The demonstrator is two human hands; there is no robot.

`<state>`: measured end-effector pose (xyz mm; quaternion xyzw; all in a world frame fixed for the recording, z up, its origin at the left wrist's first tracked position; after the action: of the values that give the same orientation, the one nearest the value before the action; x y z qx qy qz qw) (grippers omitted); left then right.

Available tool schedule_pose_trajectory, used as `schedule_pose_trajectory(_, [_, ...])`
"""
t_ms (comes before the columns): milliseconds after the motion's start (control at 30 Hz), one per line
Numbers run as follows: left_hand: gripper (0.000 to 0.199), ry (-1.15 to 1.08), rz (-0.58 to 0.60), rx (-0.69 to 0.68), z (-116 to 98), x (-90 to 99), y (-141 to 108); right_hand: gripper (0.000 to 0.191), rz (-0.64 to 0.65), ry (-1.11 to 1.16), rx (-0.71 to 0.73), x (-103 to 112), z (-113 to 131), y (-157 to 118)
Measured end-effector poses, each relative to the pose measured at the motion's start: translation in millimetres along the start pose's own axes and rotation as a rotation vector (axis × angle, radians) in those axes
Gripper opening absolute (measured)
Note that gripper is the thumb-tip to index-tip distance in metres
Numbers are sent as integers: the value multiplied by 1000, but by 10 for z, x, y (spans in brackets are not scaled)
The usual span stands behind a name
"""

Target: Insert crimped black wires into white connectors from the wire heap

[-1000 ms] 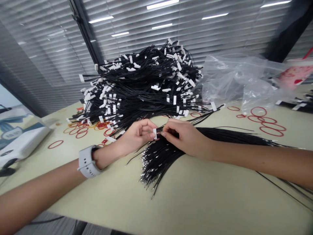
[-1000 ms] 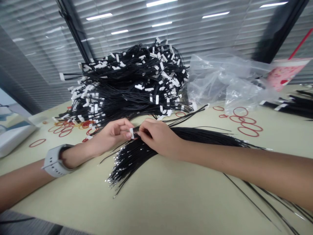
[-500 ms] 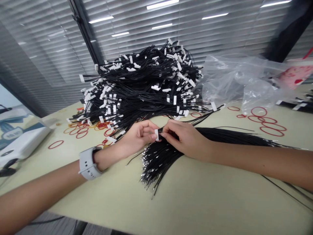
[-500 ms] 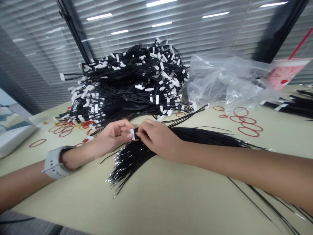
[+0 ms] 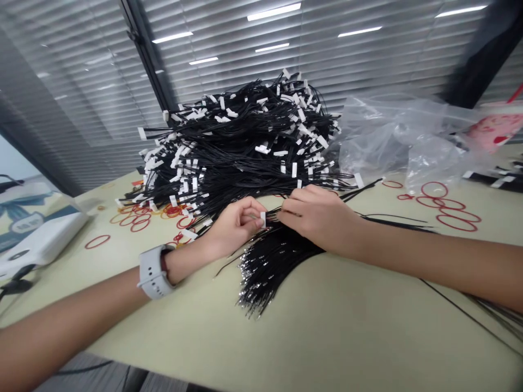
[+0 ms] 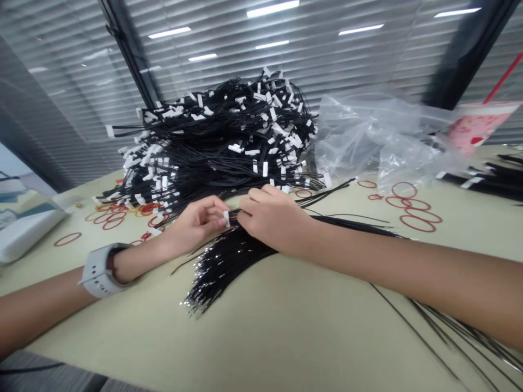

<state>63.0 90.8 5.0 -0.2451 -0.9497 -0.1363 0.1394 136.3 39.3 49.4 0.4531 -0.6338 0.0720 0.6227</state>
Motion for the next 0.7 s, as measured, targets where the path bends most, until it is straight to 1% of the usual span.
schedule_pose_trajectory(33, [12, -3, -19, 6, 2, 22, -4, 24, -5, -45, 15, 40, 11, -1])
schedule_pose_trajectory(67, [12, -7, -37, 13, 3, 43, -7, 24, -5, -30, 10, 78, 0, 2])
schedule_pose_trajectory(133, [11, -13, -57, 35, 16, 68, -11, 21, 50, 148, -30, 96, -50, 11])
schedule_pose_trajectory(233, [12, -28, -48, 50, 30, 62, -10, 11, 261, 476, -84, -45, -67, -6])
schedule_pose_trajectory(300, [12, -32, -37, 50, 34, 49, -8, 6, 384, 565, -114, -148, -45, -44])
schedule_pose_trajectory(333, [12, -33, -32, 51, 36, 43, -8, 4, 417, 578, -131, -179, -43, -60])
schedule_pose_trajectory(400, [11, -39, -23, 58, 40, 32, -10, 6, 429, 583, -150, -194, -43, -76])
schedule_pose_trajectory(533, [11, -66, -4, 72, 35, 15, -15, 8, 376, 596, -164, -181, -88, -61])
schedule_pose_trajectory(700, [12, -108, -13, 115, 65, 22, -17, 6, 309, 706, -281, -249, -258, -11])
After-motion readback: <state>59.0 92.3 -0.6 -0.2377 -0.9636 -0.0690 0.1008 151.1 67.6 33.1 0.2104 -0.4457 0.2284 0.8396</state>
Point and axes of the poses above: each hand's wrist, its own y-axis towards the middle knuckle, its own x-axis out of the back of the hand, z = x × y, the point moved 10 cm from there along y, towards the middle knuckle, and after that the axes turned 6 degrees about -x, right-handed, at the moved point
